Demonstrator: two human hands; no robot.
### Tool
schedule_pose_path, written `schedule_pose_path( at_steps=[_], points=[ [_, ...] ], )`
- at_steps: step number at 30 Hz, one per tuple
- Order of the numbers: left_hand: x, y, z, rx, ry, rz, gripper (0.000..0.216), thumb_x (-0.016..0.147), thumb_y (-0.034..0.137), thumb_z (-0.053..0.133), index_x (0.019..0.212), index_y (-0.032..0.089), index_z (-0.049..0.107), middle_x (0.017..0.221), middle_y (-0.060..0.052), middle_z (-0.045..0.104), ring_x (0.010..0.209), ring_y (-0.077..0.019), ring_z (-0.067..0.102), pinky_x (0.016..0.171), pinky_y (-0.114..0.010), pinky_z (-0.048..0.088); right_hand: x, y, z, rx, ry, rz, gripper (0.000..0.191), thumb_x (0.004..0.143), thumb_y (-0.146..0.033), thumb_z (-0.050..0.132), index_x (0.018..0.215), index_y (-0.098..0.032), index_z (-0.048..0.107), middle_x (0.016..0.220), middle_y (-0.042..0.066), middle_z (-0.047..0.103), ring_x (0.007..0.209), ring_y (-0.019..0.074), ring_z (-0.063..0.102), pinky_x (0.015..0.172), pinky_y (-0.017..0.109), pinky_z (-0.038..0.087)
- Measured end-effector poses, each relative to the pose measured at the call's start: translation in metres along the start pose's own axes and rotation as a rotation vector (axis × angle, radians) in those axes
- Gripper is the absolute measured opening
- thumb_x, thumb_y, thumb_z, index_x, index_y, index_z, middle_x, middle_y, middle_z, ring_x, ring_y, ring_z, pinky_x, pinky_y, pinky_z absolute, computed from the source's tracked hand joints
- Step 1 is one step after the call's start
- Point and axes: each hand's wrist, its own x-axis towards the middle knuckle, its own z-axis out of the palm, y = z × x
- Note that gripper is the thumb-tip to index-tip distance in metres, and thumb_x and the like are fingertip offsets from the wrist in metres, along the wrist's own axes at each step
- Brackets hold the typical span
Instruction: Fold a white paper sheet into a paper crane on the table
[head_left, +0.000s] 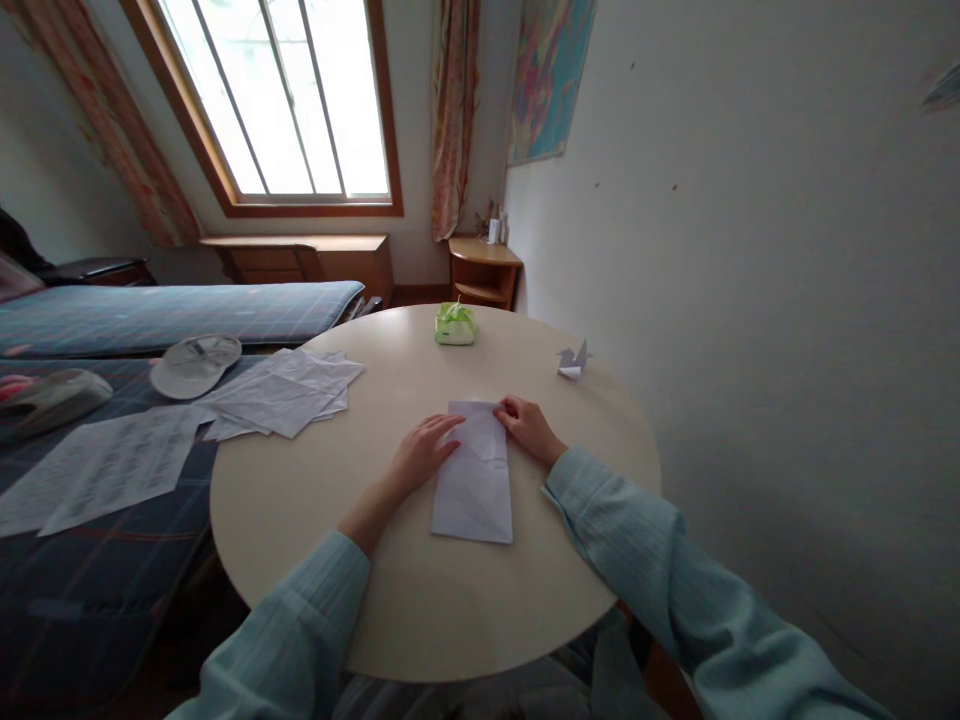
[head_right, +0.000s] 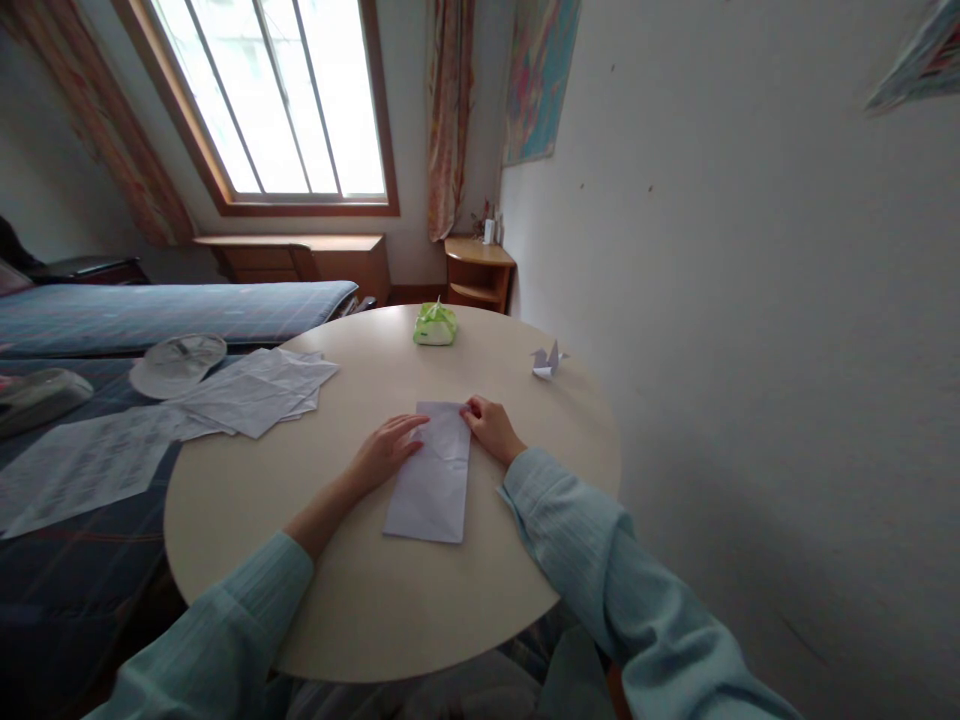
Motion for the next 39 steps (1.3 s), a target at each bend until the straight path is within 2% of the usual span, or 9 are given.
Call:
schedule_pose_path(
  at_steps=[5, 9, 14, 19, 23, 26, 30, 34, 39],
  points=[
    [0.001, -0.003, 0.001, 0.120, -0.211, 0.012, 0.037, 0.082, 0.034, 0.047, 0.116, 0.021, 0.053, 0.124, -0.004, 0.052, 0.118, -0.0187, 0.042, 0.101, -0.036, 0.031, 0.001, 0.001, 0.000, -0.112, 0.017, 0.053, 0.013, 0.074, -0.023, 0.049, 0.070, -0.015, 0.059, 0.065, 0.002, 0.059, 0.059, 0.0113, 0.049, 0.057, 0.022, 0.033],
    [0.000, -0.003, -0.004, 0.136, -0.305, -0.006, 0.055, 0.076, 0.047, 0.051, 0.125, 0.022, 0.044, 0.133, -0.004, 0.042, 0.125, -0.0198, 0.033, 0.103, -0.036, 0.025, 0.002, 0.002, 0.001, -0.155, 0.004, 0.056, 0.012, 0.074, -0.022, 0.050, 0.071, -0.015, 0.059, 0.066, 0.003, 0.060, 0.061, 0.0120, 0.049, 0.059, 0.023, 0.033],
    [-0.002, -0.002, -0.009, 0.127, -0.371, -0.017, 0.080, 0.063, 0.062, 0.055, 0.130, 0.022, 0.036, 0.138, -0.007, 0.034, 0.128, -0.0225, 0.026, 0.106, -0.037, 0.017, 0.002, 0.002, -0.001, -0.162, -0.011, 0.038, 0.012, 0.074, -0.021, 0.050, 0.071, -0.015, 0.059, 0.066, 0.003, 0.059, 0.059, 0.0119, 0.048, 0.058, 0.023, 0.033],
    [-0.002, 0.000, -0.009, 0.128, -0.389, -0.026, 0.085, 0.061, 0.065, 0.054, 0.132, 0.022, 0.033, 0.139, -0.007, 0.031, 0.129, -0.0229, 0.024, 0.106, -0.037, 0.016, 0.001, 0.001, -0.001, -0.109, 0.017, 0.055, 0.011, 0.074, -0.024, 0.052, 0.077, -0.015, 0.058, 0.067, 0.003, 0.058, 0.060, 0.0124, 0.050, 0.058, 0.024, 0.035],
    [-0.002, 0.001, -0.009, 0.176, -0.371, -0.055, 0.084, 0.063, 0.066, 0.050, 0.132, 0.021, 0.033, 0.140, -0.007, 0.030, 0.129, -0.0238, 0.023, 0.106, -0.039, 0.016, 0.001, 0.002, 0.002, 0.013, 0.063, 0.090, 0.026, 0.072, -0.026, 0.056, 0.095, -0.015, 0.053, 0.065, 0.000, 0.057, 0.058, 0.0118, 0.052, 0.057, 0.023, 0.038],
    [-0.003, 0.000, -0.006, 0.260, -0.342, -0.120, 0.080, 0.069, 0.067, 0.042, 0.133, 0.020, 0.029, 0.141, -0.007, 0.026, 0.131, -0.0242, 0.019, 0.106, -0.041, 0.014, 0.000, 0.002, 0.004, 0.054, 0.014, 0.073, 0.044, 0.068, -0.025, 0.062, 0.107, -0.015, 0.047, 0.068, 0.000, 0.059, 0.059, 0.0121, 0.054, 0.059, 0.024, 0.041],
    [-0.004, -0.004, -0.004, 0.333, -0.340, -0.170, 0.079, 0.074, 0.067, 0.030, 0.136, 0.018, 0.023, 0.143, -0.008, 0.019, 0.133, -0.0230, 0.013, 0.106, -0.041, 0.012, -0.003, 0.001, 0.005, 0.057, -0.051, -0.108, 0.062, 0.063, -0.027, 0.067, 0.118, -0.016, 0.042, 0.098, 0.008, 0.059, 0.078, 0.0158, 0.056, 0.071, 0.031, 0.046],
    [-0.004, -0.005, -0.003, 0.343, -0.355, -0.177, 0.079, 0.075, 0.068, 0.027, 0.136, 0.018, 0.021, 0.144, -0.007, 0.017, 0.133, -0.0226, 0.011, 0.106, -0.040, 0.011, -0.003, -0.001, 0.006, -0.003, -0.170, -0.299, 0.041, 0.071, -0.022, 0.059, 0.112, -0.019, 0.052, 0.117, 0.010, 0.053, 0.109, 0.0200, 0.048, 0.094, 0.039, 0.037],
    [-0.004, -0.003, -0.003, 0.341, -0.354, -0.179, 0.078, 0.076, 0.067, 0.025, 0.136, 0.017, 0.021, 0.144, -0.008, 0.017, 0.133, -0.0225, 0.011, 0.106, -0.039, 0.012, -0.001, 0.001, 0.006, -0.063, -0.264, -0.288, 0.028, 0.076, -0.021, 0.055, 0.103, -0.017, 0.060, 0.120, 0.011, 0.053, 0.112, 0.0199, 0.047, 0.099, 0.039, 0.033]
  ],
)
